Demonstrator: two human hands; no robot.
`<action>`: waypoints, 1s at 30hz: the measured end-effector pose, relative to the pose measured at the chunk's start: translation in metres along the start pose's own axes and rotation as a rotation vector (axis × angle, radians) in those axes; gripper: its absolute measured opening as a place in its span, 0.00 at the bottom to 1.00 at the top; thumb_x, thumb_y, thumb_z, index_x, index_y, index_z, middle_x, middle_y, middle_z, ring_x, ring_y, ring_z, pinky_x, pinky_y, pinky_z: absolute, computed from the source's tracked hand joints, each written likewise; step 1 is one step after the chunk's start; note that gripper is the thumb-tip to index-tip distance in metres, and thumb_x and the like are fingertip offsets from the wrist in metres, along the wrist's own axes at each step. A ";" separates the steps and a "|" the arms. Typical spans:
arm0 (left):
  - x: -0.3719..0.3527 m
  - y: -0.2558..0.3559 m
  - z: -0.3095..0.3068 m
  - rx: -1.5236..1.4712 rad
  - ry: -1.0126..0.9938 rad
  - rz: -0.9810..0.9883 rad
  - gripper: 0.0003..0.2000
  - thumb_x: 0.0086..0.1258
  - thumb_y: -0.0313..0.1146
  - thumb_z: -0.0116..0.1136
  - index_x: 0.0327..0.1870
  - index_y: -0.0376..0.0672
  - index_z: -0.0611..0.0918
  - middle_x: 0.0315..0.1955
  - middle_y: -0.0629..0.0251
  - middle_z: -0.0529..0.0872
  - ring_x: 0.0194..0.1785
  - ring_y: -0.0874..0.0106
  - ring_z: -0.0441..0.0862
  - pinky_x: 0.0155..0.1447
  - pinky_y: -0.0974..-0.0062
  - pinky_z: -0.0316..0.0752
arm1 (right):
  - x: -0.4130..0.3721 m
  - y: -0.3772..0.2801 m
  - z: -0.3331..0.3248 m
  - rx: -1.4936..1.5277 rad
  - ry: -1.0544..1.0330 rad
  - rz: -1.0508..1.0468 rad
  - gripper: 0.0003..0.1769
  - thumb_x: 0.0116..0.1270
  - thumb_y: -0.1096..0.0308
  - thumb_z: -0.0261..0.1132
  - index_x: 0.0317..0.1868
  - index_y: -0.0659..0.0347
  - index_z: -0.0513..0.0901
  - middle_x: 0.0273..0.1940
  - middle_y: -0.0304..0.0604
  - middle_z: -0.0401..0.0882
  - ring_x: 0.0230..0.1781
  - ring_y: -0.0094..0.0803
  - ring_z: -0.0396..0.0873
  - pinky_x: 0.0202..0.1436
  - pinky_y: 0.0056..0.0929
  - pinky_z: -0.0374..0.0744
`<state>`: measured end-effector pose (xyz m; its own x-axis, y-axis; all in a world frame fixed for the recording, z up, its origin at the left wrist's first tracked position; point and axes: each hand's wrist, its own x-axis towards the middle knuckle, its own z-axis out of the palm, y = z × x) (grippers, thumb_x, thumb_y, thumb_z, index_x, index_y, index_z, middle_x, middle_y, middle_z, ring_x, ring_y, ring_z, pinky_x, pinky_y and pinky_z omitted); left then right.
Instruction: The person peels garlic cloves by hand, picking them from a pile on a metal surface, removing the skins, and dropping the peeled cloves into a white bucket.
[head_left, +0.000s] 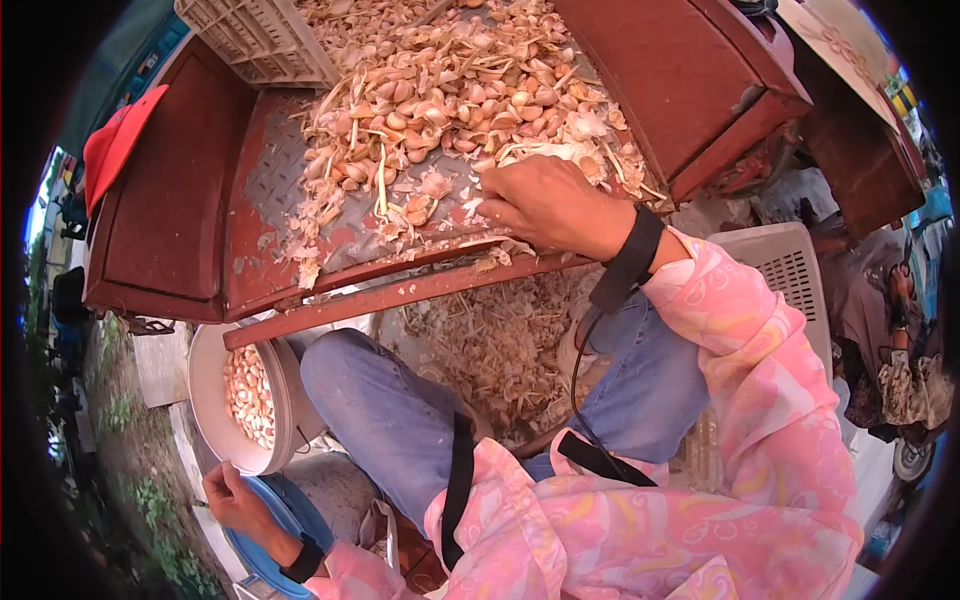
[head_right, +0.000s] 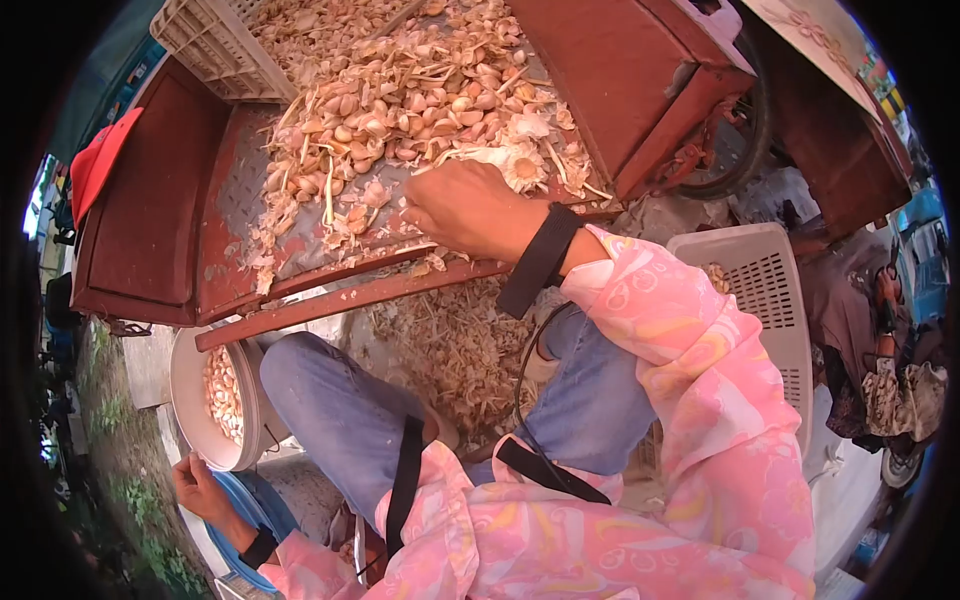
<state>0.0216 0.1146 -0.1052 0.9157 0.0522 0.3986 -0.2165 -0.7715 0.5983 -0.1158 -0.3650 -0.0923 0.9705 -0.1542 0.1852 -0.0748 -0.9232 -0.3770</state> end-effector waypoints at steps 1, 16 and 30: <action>0.004 -0.045 -0.020 0.257 0.066 0.015 0.09 0.63 0.34 0.56 0.30 0.35 0.78 0.22 0.61 0.79 0.24 0.70 0.73 0.31 0.73 0.68 | 0.004 0.011 0.000 0.004 0.001 0.000 0.10 0.60 0.66 0.56 0.33 0.65 0.75 0.25 0.53 0.74 0.29 0.50 0.75 0.34 0.47 0.72; 0.009 -0.028 0.012 0.427 -0.132 -0.007 0.13 0.60 0.37 0.57 0.29 0.33 0.79 0.23 0.56 0.80 0.26 0.61 0.75 0.35 0.64 0.69 | 0.021 0.031 0.009 0.395 0.080 0.058 0.13 0.58 0.70 0.61 0.42 0.66 0.75 0.29 0.43 0.77 0.32 0.31 0.79 0.35 0.30 0.77; -0.041 0.316 0.264 -0.250 -0.587 0.948 0.05 0.56 0.23 0.49 0.30 0.37 0.77 0.32 0.52 0.79 0.41 0.53 0.76 0.42 0.58 0.73 | -0.039 -0.068 -0.054 1.970 -0.146 -0.674 0.12 0.56 0.83 0.62 0.43 0.75 0.76 0.37 0.65 0.75 0.33 0.43 0.79 0.36 0.30 0.78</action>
<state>0.0048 -0.2986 -0.1160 0.3510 -0.8387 0.4163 -0.9059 -0.1917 0.3776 -0.1606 -0.3148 -0.0248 0.7500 0.0819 0.6563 0.4092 0.7221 -0.5577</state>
